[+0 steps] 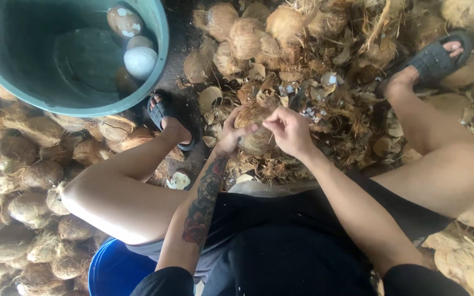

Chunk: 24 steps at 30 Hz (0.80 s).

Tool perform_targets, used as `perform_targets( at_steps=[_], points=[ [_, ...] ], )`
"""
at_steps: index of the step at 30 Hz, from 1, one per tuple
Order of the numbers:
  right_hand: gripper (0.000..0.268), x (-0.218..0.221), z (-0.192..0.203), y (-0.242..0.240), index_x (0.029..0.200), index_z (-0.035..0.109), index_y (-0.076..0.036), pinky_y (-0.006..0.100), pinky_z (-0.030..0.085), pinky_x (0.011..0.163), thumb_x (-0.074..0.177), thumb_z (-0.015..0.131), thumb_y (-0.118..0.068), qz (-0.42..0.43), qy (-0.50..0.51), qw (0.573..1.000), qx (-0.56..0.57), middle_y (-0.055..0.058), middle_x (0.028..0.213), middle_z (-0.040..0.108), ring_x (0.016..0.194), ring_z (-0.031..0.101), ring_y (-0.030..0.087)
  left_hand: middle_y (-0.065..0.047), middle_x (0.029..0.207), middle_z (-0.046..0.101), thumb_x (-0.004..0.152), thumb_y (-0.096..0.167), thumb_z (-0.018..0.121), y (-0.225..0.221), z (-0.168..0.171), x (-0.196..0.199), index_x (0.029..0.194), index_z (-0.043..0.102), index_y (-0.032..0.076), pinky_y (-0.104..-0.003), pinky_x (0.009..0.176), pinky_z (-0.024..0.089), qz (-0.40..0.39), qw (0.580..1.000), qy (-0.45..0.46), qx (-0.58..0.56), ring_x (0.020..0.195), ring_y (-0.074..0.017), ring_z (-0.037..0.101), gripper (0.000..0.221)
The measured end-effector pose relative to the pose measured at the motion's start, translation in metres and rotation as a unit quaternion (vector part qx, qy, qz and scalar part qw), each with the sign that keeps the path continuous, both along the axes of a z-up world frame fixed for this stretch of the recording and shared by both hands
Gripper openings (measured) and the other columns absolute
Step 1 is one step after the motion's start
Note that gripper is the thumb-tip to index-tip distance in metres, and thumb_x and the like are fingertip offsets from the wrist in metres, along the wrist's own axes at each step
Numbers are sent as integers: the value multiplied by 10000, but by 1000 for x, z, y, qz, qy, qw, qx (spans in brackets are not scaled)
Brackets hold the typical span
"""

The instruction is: Peeling the outer husk of a coconut using a knife

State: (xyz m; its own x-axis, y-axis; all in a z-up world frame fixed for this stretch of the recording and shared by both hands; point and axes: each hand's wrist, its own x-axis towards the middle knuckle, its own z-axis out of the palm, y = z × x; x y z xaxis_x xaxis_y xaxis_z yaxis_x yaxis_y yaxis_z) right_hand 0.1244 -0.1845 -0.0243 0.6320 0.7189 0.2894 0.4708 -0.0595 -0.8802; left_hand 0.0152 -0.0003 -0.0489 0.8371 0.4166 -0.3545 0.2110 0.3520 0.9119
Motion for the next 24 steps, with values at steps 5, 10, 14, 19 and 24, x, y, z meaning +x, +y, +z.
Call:
perform_targets(
  at_steps=[5,10,14,19,24],
  points=[
    [74,34,-76,-18,911,690,-86,480,549,797,942,746,-50,-205,-13,968,-141,168,824,685,868,695,417,-182,1312,661,687,229,955,1,-14,-7,1388,661,155,-490,1005,580,-8,996,-79,-49,1175,-294,655,763],
    [108,33,-28,-38,1035,724,-102,465,536,821,1035,718,-210,-174,140,954,-198,142,919,735,930,706,338,-221,1324,638,654,278,977,-6,3,9,1452,620,117,-537,1026,553,-59,988,-129,-62,1205,-351,630,889],
    [433,21,17,-26,1408,574,-79,182,442,557,1090,557,-373,-23,412,911,17,-50,824,569,595,511,59,-212,1377,631,714,293,901,-3,-7,4,1493,560,121,-536,1056,538,-68,981,-147,-108,1251,-351,630,867],
    [118,1,19,-13,960,721,-54,253,451,580,1017,762,-149,-107,232,965,61,60,735,663,602,609,137,-219,1396,621,716,392,897,-28,32,-3,1521,522,125,-595,1071,506,-54,963,-138,-225,1268,-388,626,928],
    [230,-5,10,-14,882,719,-84,344,493,761,1017,794,-255,-134,89,986,40,103,810,740,791,709,226,-240,1467,619,848,516,814,-25,16,-14,1555,532,114,-691,1059,488,-9,945,-24,-325,1279,-455,646,861]
  ],
)
